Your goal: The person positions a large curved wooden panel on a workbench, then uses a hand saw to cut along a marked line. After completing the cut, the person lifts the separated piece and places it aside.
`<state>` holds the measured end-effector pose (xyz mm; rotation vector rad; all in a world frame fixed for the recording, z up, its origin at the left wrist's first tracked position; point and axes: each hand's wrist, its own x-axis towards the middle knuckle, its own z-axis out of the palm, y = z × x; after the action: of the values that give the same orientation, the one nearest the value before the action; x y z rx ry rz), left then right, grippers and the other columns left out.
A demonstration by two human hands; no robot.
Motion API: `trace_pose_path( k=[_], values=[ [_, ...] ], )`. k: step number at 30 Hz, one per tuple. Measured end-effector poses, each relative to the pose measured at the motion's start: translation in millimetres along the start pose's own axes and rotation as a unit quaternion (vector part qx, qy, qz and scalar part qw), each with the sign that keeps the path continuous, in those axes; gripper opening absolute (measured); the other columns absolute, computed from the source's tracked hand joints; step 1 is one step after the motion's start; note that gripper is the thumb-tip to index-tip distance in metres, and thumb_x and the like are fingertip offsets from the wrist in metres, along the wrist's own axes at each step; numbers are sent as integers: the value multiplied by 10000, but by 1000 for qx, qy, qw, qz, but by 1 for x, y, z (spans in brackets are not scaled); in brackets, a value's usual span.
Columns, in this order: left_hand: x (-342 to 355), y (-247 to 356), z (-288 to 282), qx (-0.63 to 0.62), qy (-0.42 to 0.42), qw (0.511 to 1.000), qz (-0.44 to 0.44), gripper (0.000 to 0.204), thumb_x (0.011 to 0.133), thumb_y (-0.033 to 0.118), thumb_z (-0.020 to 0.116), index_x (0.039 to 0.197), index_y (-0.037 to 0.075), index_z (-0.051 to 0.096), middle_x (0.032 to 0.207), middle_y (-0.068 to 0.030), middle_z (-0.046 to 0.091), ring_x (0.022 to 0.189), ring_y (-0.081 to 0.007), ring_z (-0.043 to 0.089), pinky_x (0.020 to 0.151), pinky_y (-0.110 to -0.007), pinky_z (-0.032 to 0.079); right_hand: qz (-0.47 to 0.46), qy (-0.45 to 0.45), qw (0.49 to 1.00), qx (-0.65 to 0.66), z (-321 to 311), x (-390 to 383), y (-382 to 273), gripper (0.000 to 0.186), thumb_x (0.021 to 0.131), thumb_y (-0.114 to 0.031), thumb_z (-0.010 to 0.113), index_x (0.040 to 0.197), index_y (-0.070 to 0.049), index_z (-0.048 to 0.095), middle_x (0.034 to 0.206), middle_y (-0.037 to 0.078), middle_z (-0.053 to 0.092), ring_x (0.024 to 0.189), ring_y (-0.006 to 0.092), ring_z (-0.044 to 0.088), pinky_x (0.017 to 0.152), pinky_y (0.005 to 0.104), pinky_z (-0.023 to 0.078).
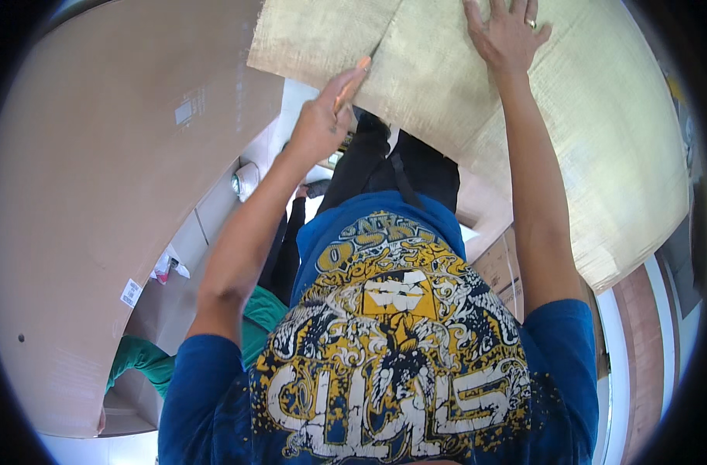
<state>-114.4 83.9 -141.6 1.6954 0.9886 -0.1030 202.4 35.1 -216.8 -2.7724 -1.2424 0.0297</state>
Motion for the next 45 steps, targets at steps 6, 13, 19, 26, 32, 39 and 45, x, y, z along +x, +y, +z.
trace_pose_path(
  k=[6, 13, 19, 26, 32, 39, 45],
  values=[
    [-119, 38, -52, 106, -23, 994, -7, 633, 935, 0, 547, 1532, 175, 432, 1407, -170, 625, 1242, -412, 637, 1053, -423, 500, 14, 14, 1000, -9, 8, -4, 10, 678, 963, -543, 573, 1547, -213, 472, 1666, 152, 309, 1544, 379, 248, 1208, 680, 160],
    [-128, 30, -46, 146, 4, 989, -6, 614, 934, 8, 546, 1520, 167, 449, 1337, -184, 668, 1147, -425, 683, 995, -433, 533, 1, 17, 1000, -18, 6, -8, 8, 677, 961, -541, 580, 1543, -210, 479, 1661, 154, 321, 1540, 379, 260, 1205, 678, 172],
    [-39, 9, -10, 27, -12, 999, -34, 577, 957, 34, 529, 1516, 158, 460, 1390, -232, 610, 1174, -447, 637, 997, -448, 503, 2, 3, 1000, -1, -4, -2, -3, 678, 961, -532, 583, 1543, -201, 478, 1660, 164, 317, 1539, 386, 258, 1205, 678, 173],
    [-186, 87, -88, 87, -63, 982, -154, 640, 939, -35, 501, 1536, 186, 433, 1368, -195, 645, 1232, -427, 630, 1048, -454, 508, 5, 16, 1000, -6, 6, -7, 11, 668, 963, -525, 584, 1536, -198, 488, 1657, 167, 321, 1539, 394, 255, 1202, 686, 169],
    [-44, 3, -8, 94, -5, 994, -50, 644, 922, 18, 539, 1522, 224, 431, 1206, -262, 679, 1022, -488, 675, 880, -503, 562, -12, 23, 1000, -5, 8, -9, 8, 658, 965, -514, 587, 1532, -194, 493, 1655, 166, 326, 1537, 390, 260, 1203, 683, 168],
    [-78, 41, -41, 92, -30, 995, -13, 660, 931, 18, 549, 1541, 229, 410, 1257, -245, 673, 1119, -476, 650, 971, -470, 519, -8, 29, 1000, 1, 6, -5, 8, 656, 967, -514, 586, 1531, -193, 494, 1651, 165, 333, 1532, 398, 267, 1196, 696, 166],
    [-165, 109, -87, 92, -78, 972, -203, 640, 950, 8, 546, 1537, 235, 432, 1256, -231, 675, 1133, -424, 678, 950, -432, 530, 8, 32, 999, -9, 12, -7, 14, 660, 963, -516, 594, 1531, -197, 494, 1650, 165, 336, 1531, 399, 268, 1197, 696, 166]
  ],
)
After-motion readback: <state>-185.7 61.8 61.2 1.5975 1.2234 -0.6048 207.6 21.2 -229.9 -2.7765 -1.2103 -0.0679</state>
